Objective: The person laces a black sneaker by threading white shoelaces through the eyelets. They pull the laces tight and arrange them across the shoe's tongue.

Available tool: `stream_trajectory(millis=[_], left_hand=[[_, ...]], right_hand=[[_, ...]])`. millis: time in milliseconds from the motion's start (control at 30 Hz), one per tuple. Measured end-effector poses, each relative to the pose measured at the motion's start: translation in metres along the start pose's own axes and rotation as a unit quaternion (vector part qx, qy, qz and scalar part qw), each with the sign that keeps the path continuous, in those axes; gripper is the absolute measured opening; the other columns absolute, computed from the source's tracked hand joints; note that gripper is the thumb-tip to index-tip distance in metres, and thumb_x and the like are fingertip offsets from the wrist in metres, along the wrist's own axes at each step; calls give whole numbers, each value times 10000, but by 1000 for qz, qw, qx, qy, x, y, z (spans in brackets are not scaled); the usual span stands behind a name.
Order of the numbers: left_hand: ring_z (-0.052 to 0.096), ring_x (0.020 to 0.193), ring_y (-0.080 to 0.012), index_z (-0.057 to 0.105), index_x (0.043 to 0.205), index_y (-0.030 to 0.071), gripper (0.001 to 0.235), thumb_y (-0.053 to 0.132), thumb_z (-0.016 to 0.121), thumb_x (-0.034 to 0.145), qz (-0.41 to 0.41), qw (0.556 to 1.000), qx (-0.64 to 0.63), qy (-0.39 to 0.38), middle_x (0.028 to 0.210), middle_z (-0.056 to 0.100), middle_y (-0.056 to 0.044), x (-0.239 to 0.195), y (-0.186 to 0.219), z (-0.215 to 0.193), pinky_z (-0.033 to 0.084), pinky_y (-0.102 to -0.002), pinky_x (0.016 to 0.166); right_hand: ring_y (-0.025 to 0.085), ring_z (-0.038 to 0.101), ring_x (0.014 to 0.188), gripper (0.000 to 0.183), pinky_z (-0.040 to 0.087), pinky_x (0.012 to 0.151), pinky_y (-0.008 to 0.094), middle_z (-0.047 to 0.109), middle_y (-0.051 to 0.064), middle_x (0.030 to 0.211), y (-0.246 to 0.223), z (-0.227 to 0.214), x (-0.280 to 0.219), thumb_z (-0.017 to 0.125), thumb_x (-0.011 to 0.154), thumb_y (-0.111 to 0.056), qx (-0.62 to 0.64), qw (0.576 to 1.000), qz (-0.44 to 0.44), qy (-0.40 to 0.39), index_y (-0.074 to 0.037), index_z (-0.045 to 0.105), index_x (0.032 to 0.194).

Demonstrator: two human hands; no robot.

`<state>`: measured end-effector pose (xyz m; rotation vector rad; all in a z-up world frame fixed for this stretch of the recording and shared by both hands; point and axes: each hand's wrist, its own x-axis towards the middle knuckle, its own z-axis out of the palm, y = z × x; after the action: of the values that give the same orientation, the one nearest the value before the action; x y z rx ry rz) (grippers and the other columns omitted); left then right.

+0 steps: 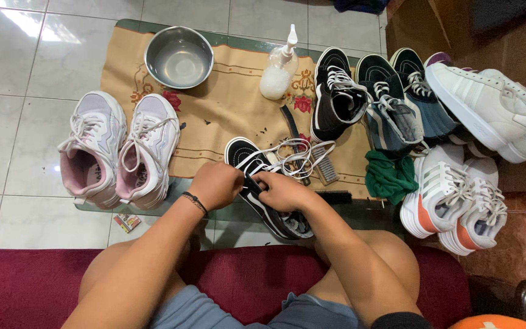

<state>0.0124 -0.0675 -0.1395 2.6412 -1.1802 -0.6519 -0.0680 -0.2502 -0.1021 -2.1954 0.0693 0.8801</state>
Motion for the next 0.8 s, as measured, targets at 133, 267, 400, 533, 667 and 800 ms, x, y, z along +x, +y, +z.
stream_trajectory(millis=[133,267,400,533,667,800], left_hand=[[717,842,-324,746,802,210,105,271,662,815,1,1000,7,14,767,731,-43,-4,7,-1,573,-463,740],[700,822,-330,743,797,209,89,259,672,818,8,999,18,50,750,710,-58,-9,11,-9,564,-464,727],[681,858,-381,746,870,156,112,221,660,840,15,993,-19,112,801,697,-136,-14,14,-26,561,-510,745],[662,818,-333,737,828,186,57,205,684,821,32,980,-39,193,804,655,-73,-17,18,-35,554,-434,712],[667,811,-327,711,864,164,38,167,700,827,50,963,-100,243,779,649,-73,-15,15,-35,555,-435,711],[677,795,-288,700,854,176,34,181,715,824,57,959,-86,265,764,655,-29,-8,5,-22,551,-407,716]], right_hand=[[262,717,903,532,560,802,412,718,90,1040,16,8,8,579,784,-172,45,999,3,14,-132,629,1312],[223,648,814,497,537,761,358,693,94,916,17,4,7,558,738,-69,128,991,-36,34,-39,674,1221],[215,589,807,465,500,740,338,620,73,883,52,17,33,571,735,-10,191,973,-94,92,16,686,1185],[51,591,716,567,500,686,176,668,23,857,48,12,28,529,711,53,316,936,-112,102,-10,668,1258],[34,603,735,597,512,693,156,689,33,904,55,10,36,534,715,79,348,918,-133,134,2,636,1298],[28,632,733,622,524,689,156,711,49,906,55,10,38,529,704,87,375,905,-137,146,-7,629,1311]])
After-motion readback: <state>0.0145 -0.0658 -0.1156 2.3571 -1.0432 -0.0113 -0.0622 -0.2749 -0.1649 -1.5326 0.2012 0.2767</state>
